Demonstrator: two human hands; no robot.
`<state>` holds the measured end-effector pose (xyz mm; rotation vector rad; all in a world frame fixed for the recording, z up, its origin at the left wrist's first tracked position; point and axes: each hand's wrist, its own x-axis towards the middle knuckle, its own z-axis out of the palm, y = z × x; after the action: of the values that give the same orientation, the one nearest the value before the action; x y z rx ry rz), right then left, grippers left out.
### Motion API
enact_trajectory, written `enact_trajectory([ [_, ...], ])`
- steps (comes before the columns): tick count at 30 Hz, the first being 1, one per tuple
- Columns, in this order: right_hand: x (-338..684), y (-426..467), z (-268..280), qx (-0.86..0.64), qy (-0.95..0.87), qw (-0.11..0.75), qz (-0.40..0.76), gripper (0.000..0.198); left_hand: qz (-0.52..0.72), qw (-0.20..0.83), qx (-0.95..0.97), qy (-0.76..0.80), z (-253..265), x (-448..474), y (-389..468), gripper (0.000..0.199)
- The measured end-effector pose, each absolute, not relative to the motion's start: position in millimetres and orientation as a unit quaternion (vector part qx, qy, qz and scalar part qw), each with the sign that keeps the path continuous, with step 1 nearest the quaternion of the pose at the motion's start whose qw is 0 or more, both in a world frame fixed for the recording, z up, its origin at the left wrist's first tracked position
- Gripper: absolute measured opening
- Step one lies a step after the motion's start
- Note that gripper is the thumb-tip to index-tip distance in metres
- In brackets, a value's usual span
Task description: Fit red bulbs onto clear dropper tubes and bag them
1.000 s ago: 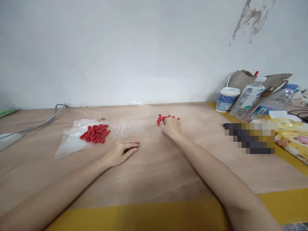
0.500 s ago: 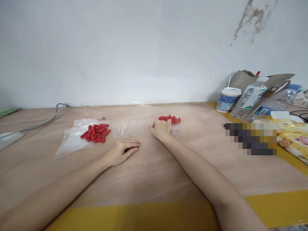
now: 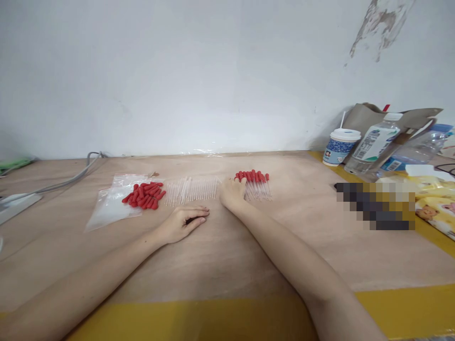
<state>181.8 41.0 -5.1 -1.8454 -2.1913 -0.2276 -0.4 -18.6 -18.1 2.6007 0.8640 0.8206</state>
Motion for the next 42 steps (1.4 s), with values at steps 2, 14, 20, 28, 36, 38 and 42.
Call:
enact_trajectory([
  [2, 194.7, 30.0, -11.0, -0.611, -0.756, 0.205, -0.116, 0.027, 0.287, 0.13, 0.899, 0.306, -18.9, 0.2, -19.3, 0.023],
  [14, 254.1, -16.2, -34.4, -0.459, -0.801, 0.353, -0.15, 0.022, 0.246, -0.214, 0.678, 0.659, 24.1, -68.8, 22.2, 0.026],
  [20, 248.9, -15.5, -32.9, -0.456, -0.808, 0.347, -0.141, 0.019, 0.109, -0.118, 0.577, 0.801, 45.6, -98.3, 31.0, 0.059],
  [28, 250.7, -15.4, -33.3, -0.461, -0.807, 0.344, -0.132, 0.017, 0.102, -0.101, 0.57, 0.809, 42.0, -110.2, 39.5, 0.042],
  [36, 251.4, -13.2, -36.5, -0.453, -0.809, 0.347, -0.142, 0.019, 0.34, -0.041, 0.698, 0.629, 40.6, -61.8, 21.1, 0.022],
  [38, 251.2, -13.0, -36.5, -0.448, -0.813, 0.348, -0.134, 0.019, 0.399, 0.092, 0.742, 0.531, 23.7, -37.5, 10.6, 0.019],
  [42, 250.3, -13.8, -35.0, -0.436, -0.819, 0.355, -0.115, 0.018, 0.405, 0.243, 0.793, 0.386, -8.7, -3.1, -10.5, 0.02],
])
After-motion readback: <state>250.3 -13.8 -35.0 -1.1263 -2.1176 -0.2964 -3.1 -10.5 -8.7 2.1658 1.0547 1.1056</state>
